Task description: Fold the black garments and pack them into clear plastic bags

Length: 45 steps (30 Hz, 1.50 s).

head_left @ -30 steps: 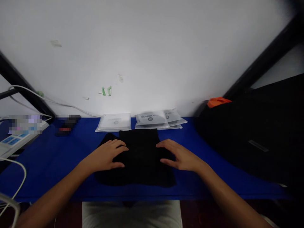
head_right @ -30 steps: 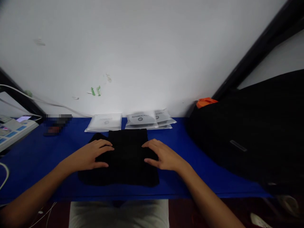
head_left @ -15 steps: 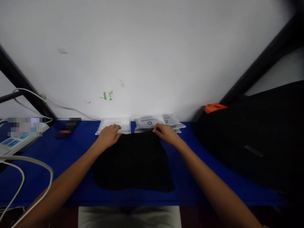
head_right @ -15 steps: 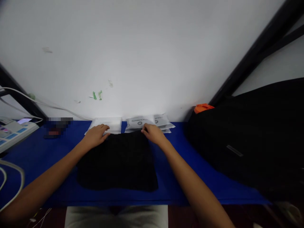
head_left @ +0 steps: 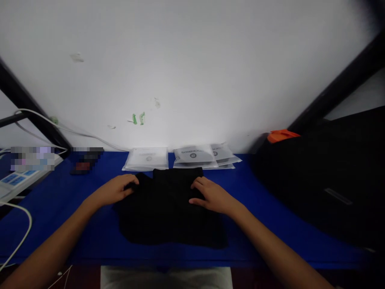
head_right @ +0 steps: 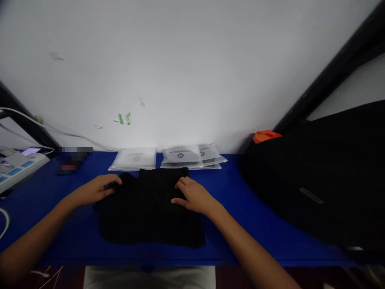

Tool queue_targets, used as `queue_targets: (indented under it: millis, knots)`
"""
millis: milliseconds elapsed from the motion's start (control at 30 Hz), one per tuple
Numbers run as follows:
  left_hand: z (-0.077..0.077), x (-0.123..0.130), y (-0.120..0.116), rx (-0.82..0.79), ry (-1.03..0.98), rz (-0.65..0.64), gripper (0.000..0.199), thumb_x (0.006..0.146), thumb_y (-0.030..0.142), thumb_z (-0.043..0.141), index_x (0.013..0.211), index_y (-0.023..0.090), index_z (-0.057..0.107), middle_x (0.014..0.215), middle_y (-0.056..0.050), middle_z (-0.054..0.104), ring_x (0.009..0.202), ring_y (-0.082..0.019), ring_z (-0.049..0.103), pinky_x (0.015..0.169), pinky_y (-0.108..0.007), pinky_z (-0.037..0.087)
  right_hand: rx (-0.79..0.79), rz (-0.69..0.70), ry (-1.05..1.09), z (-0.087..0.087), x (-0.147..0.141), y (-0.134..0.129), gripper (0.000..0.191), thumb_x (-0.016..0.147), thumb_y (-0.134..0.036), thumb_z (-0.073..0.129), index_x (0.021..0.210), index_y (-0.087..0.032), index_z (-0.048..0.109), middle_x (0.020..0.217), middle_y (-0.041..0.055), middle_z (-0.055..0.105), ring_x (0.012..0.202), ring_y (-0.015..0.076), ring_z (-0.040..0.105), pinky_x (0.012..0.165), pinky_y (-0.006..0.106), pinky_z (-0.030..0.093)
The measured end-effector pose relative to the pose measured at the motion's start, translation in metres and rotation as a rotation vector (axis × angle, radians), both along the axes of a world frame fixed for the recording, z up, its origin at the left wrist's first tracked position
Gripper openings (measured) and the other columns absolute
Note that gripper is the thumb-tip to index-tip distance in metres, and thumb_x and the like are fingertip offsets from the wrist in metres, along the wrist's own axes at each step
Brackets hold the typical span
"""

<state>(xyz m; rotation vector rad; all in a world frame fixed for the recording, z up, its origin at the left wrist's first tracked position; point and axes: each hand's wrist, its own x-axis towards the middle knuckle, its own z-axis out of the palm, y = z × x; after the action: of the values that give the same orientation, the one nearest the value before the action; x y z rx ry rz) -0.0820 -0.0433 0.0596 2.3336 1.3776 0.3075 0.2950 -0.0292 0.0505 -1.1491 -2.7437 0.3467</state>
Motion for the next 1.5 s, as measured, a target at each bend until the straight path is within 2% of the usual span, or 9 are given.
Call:
queue_targets:
  millis: [167, 300, 467, 767, 867, 1100, 1233, 1333, 1500]
  knots:
    - [-0.013, 0.021, 0.014, 0.352, 0.184, 0.359, 0.027, 0.092, 0.032, 0.045, 0.111, 0.015, 0.055, 0.098, -0.013, 0.063, 0.093, -0.031, 0.062, 0.076, -0.04, 0.047, 0.028, 0.029, -0.004, -0.003, 0.003, -0.004, 0.048, 0.086, -0.057, 0.06, 0.11, -0.015, 0.06, 0.107, 0.0134, 0.061, 0.098, 0.0284, 0.059, 0.086, 0.042, 0.05]
    - [-0.018, 0.042, -0.001, 0.541, 0.207, 0.147, 0.029, 0.096, 0.035, 0.045, 0.115, 0.016, 0.057, 0.11, -0.015, 0.06, 0.103, -0.032, 0.056, 0.088, -0.046, 0.044, 0.079, 0.025, -0.001, -0.008, 0.004, -0.01, 0.052, 0.083, -0.061, 0.062, 0.105, -0.014, 0.06, 0.104, 0.013, 0.062, 0.094, 0.0281, 0.059, 0.083, 0.042, 0.05]
    - [-0.012, 0.046, -0.014, 0.238, 0.078, -0.166, 0.021, 0.092, 0.04, 0.056, 0.1, 0.021, 0.06, 0.106, -0.007, 0.062, 0.098, -0.024, 0.058, 0.087, -0.038, 0.046, 0.168, 0.018, 0.005, -0.007, 0.006, -0.017, 0.021, 0.093, -0.037, 0.059, 0.094, -0.016, 0.058, 0.095, 0.0102, 0.063, 0.086, 0.0236, 0.06, 0.076, 0.035, 0.048]
    - [-0.01, 0.042, -0.011, 0.063, -0.004, -0.092, 0.038, 0.089, 0.036, 0.06, 0.124, 0.023, 0.052, 0.114, -0.008, 0.063, 0.104, -0.025, 0.059, 0.088, -0.039, 0.048, 0.126, 0.041, 0.16, 0.014, 0.017, -0.037, 0.031, 0.1, -0.043, 0.042, 0.094, -0.018, 0.061, 0.081, 0.0055, 0.066, 0.072, 0.0171, 0.062, 0.064, 0.028, 0.043]
    - [0.002, 0.042, -0.019, 0.054, -0.051, -0.125, 0.025, 0.092, 0.031, 0.052, 0.115, 0.023, 0.059, 0.106, -0.006, 0.065, 0.099, -0.022, 0.06, 0.087, -0.037, 0.048, 0.096, 0.076, 0.181, 0.021, 0.019, -0.042, 0.03, 0.1, -0.04, 0.043, 0.094, -0.018, 0.063, 0.081, 0.0059, 0.065, 0.074, 0.0175, 0.061, 0.066, 0.029, 0.044]
    - [0.052, 0.035, -0.043, -0.748, -0.201, -0.352, 0.03, 0.082, 0.041, 0.067, 0.107, 0.025, 0.061, 0.084, 0.0, 0.073, 0.075, -0.017, 0.068, 0.067, -0.026, 0.051, -0.57, 0.003, 0.333, 0.038, 0.041, -0.035, 0.031, 0.086, -0.049, 0.065, 0.093, -0.02, 0.067, 0.074, 0.0002, 0.068, 0.067, 0.0154, 0.065, 0.062, 0.026, 0.05]
    - [0.036, 0.056, -0.021, -0.394, -0.206, -0.266, 0.031, 0.085, 0.043, 0.064, 0.11, 0.025, 0.061, 0.105, -0.004, 0.07, 0.092, -0.019, 0.066, 0.08, -0.031, 0.051, -0.151, -0.192, 0.372, 0.032, 0.038, 0.011, 0.021, 0.089, -0.034, 0.06, 0.103, -0.018, 0.064, 0.098, 0.0071, 0.07, 0.091, 0.0213, 0.065, 0.082, 0.036, 0.052]
    - [0.012, 0.076, 0.003, -0.065, -0.038, -0.195, 0.054, 0.076, 0.044, 0.073, 0.124, 0.024, 0.056, 0.133, -0.01, 0.057, 0.121, -0.028, 0.054, 0.102, -0.045, 0.042, 0.21, -0.311, 0.081, 0.018, 0.031, 0.05, 0.045, 0.08, -0.008, 0.057, 0.125, -0.014, 0.056, 0.131, 0.0163, 0.058, 0.122, 0.0291, 0.051, 0.102, 0.045, 0.041]
    - [-0.021, 0.084, 0.025, 0.034, 0.178, -0.175, 0.094, 0.063, 0.063, 0.077, 0.14, 0.021, 0.045, 0.151, -0.019, 0.038, 0.139, -0.038, 0.035, 0.111, -0.054, 0.028, 0.345, -0.381, -0.152, -0.005, 0.028, 0.077, 0.055, 0.075, 0.0, 0.05, 0.129, -0.014, 0.055, 0.138, 0.0167, 0.053, 0.125, 0.0322, 0.048, 0.1, 0.047, 0.039]
